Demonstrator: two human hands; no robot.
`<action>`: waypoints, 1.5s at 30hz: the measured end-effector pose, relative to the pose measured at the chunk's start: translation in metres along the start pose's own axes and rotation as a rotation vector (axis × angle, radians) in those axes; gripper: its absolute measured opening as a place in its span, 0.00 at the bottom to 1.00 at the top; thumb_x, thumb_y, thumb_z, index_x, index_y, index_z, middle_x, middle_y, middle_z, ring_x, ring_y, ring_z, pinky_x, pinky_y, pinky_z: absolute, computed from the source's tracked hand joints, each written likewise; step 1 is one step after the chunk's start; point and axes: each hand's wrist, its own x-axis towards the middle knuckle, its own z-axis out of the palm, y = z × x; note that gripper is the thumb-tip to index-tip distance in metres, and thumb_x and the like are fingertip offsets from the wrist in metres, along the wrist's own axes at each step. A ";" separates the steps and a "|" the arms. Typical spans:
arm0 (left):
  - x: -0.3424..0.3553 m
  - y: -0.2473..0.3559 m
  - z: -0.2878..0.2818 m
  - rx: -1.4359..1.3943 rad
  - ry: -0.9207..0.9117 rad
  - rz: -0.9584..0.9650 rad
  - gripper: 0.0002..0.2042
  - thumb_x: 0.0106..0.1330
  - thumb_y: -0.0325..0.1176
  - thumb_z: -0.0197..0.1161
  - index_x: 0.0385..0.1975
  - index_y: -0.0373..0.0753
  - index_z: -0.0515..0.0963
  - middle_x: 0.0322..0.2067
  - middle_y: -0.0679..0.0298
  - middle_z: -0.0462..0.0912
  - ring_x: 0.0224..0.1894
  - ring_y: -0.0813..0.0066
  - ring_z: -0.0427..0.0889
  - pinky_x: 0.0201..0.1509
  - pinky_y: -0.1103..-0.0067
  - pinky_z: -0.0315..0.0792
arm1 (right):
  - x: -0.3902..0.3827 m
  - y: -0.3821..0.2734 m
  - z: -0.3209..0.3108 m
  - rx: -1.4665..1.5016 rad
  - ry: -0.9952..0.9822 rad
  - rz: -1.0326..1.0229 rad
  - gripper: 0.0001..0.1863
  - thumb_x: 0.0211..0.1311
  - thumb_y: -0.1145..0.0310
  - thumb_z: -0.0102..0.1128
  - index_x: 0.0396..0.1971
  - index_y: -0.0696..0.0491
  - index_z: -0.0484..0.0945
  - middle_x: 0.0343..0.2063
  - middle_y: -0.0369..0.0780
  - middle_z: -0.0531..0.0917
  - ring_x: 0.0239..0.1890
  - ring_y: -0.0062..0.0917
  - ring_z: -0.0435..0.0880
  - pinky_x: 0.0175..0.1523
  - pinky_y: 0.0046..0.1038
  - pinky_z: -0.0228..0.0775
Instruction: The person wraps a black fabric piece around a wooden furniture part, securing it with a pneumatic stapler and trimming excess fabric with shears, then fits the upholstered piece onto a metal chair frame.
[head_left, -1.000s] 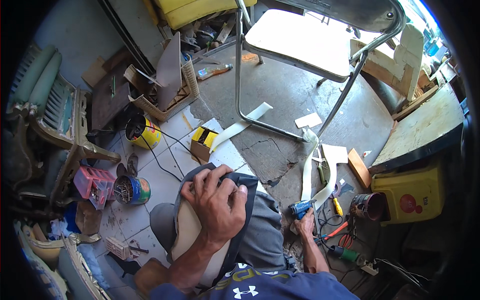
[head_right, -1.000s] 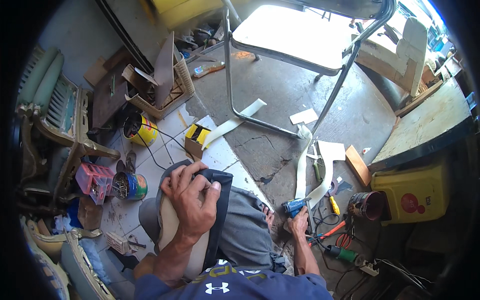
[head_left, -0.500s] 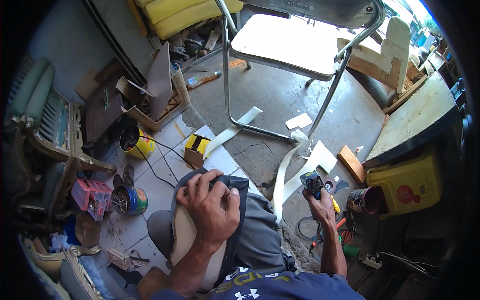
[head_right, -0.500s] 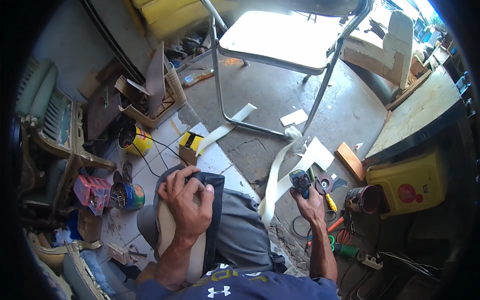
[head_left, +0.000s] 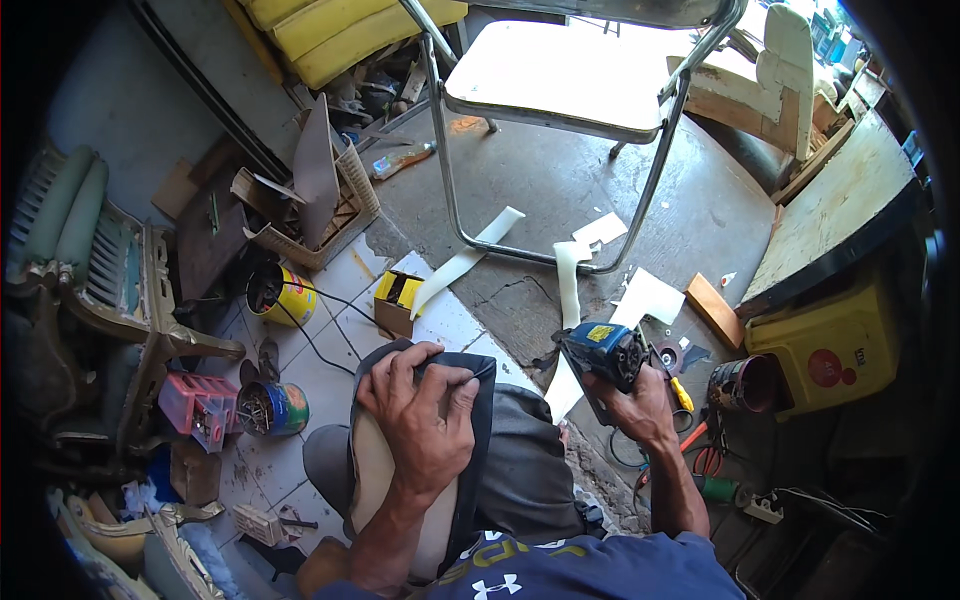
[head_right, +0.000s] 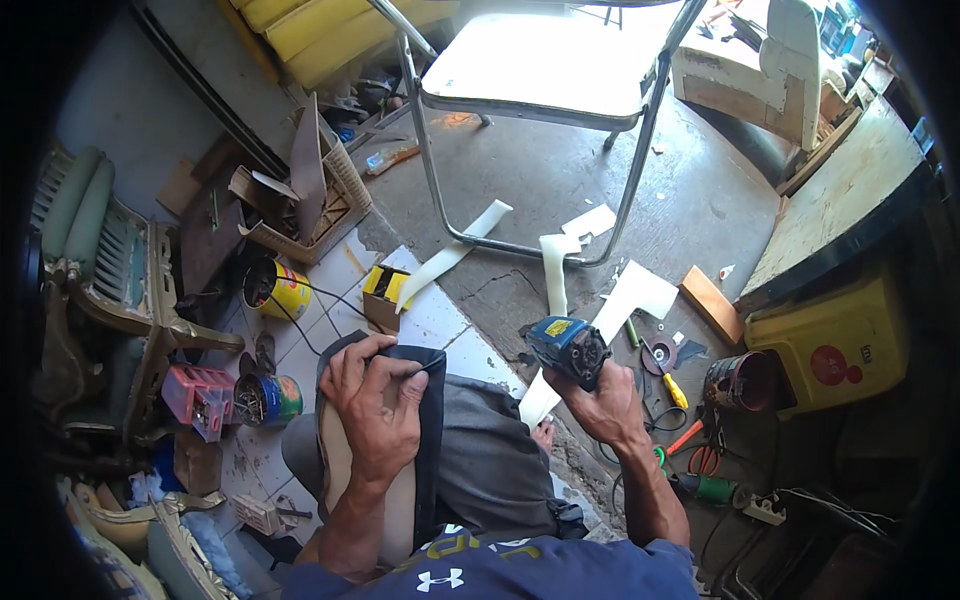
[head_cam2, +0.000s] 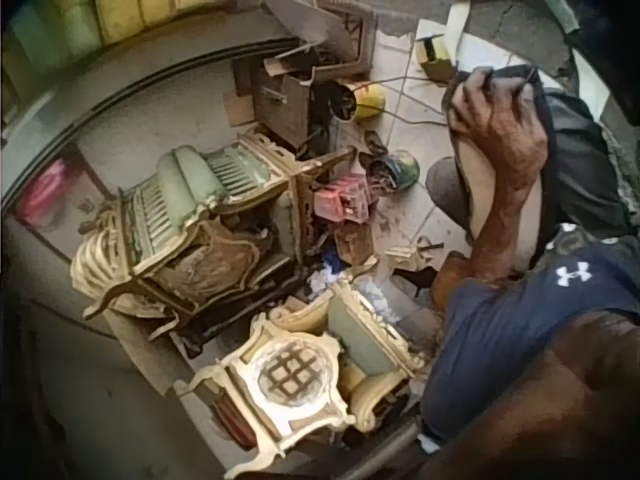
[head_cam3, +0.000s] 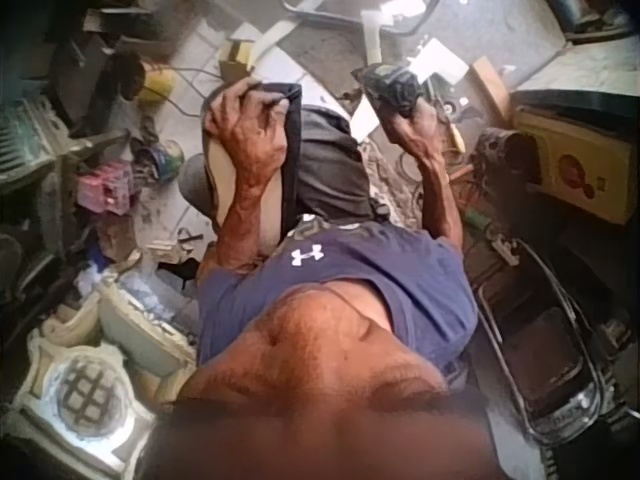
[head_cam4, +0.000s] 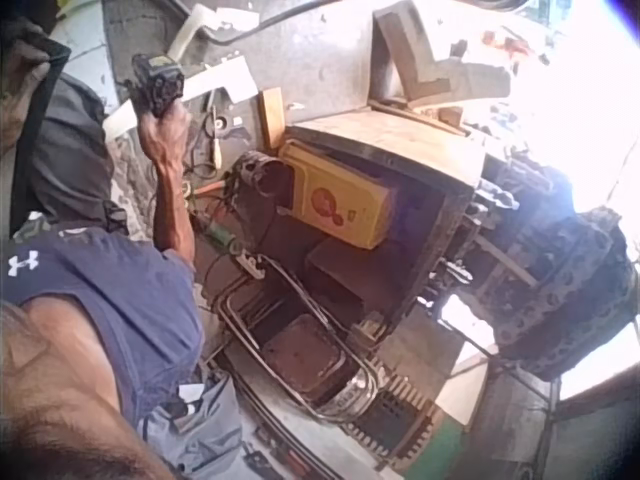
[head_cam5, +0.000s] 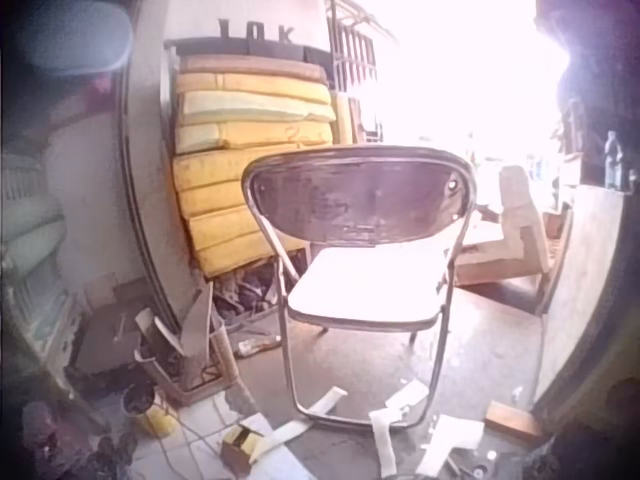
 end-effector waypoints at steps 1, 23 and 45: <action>0.000 0.000 0.000 -0.003 0.009 0.009 0.06 0.60 0.34 0.70 0.34 0.43 0.82 0.52 0.62 0.79 0.59 0.60 0.71 0.68 0.61 0.51 | 0.000 0.001 0.002 0.039 0.017 -0.018 0.19 0.62 0.59 0.70 0.46 0.57 0.86 0.31 0.46 0.90 0.35 0.28 0.91 0.43 0.33 0.79; 0.001 -0.002 0.002 -0.104 0.050 -0.054 0.06 0.58 0.33 0.68 0.28 0.39 0.78 0.49 0.61 0.83 0.56 0.59 0.73 0.68 0.61 0.50 | 0.006 -0.094 -0.018 -0.231 -0.330 -0.474 0.15 0.45 0.68 0.77 0.34 0.56 0.85 0.22 0.38 0.86 0.20 0.26 0.85 0.32 0.26 0.73; -0.035 0.010 -0.024 0.094 0.090 -0.020 0.09 0.63 0.35 0.65 0.38 0.38 0.78 0.60 0.48 0.71 0.68 0.46 0.64 0.72 0.51 0.49 | -0.020 -0.052 -0.022 0.119 -0.078 -0.095 0.16 0.53 0.74 0.66 0.43 0.61 0.82 0.32 0.36 0.87 0.32 0.17 0.84 0.37 0.25 0.77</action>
